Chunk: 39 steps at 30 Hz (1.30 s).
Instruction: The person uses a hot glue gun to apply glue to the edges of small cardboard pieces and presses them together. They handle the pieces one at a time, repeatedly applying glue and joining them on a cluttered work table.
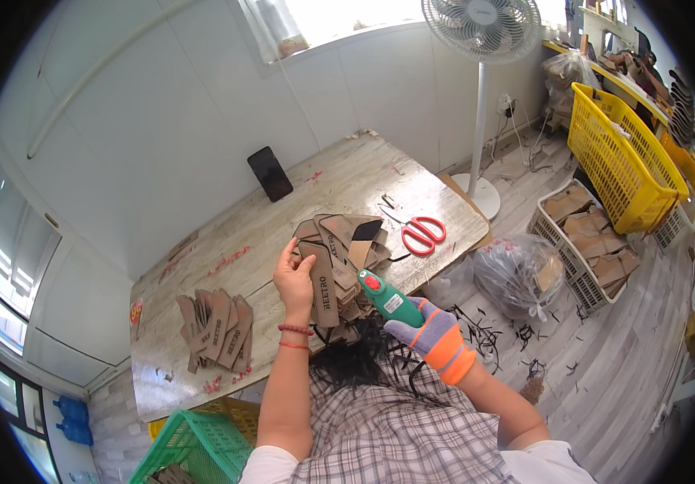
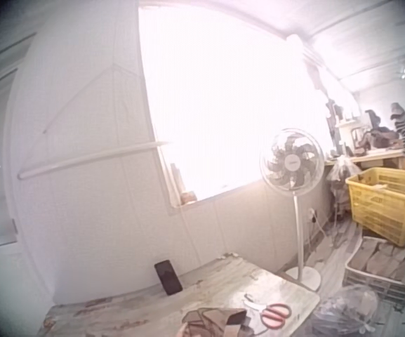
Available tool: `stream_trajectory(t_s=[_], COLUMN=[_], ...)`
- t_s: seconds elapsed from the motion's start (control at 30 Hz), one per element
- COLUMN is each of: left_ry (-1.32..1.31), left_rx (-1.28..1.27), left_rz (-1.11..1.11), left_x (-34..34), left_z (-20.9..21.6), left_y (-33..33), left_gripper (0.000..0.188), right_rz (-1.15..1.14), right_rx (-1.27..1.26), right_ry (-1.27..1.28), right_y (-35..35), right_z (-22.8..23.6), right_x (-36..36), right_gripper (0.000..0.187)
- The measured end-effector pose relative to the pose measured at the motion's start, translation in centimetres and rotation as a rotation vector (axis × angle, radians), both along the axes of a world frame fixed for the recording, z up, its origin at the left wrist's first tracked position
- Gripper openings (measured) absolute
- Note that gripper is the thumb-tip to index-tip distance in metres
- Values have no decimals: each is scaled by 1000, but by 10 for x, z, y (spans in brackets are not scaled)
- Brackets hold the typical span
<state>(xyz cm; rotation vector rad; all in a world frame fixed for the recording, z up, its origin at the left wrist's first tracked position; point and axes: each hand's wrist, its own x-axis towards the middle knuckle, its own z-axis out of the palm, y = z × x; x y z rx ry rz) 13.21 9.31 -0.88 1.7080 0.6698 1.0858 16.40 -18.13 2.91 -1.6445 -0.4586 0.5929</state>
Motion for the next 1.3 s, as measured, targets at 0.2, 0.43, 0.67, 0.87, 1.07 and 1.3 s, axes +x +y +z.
stream_trajectory(t_s=[0.2,0.43,0.67,0.87,1.07,1.3], left_ry=[377,402,351,281,283,28], left_rx=[619,419,344,332,340,75], left_rz=[337,314,358,370,401,247], left_x=[-12,-2,5,7,9,0], left_z=[-22,-23,-34,-32,-29,-21], left_y=[-15,-23,-26,-28,-29,-19], left_gripper=[31,41,43,39,39,22], right_rz=[-1,-17,-2,-9,-8,-5], right_rx=[-58,-87,-182,-210,-250,-260], right_ry=[7,-6,-104,-55,-107,-100], right_y=[-4,-3,0,2,3,4], right_z=[-7,-17,-23,-26,-36,-35], right_x=[-1,-2,-6,-6,-5,-6], right_gripper=[52,54,58,60,61,59])
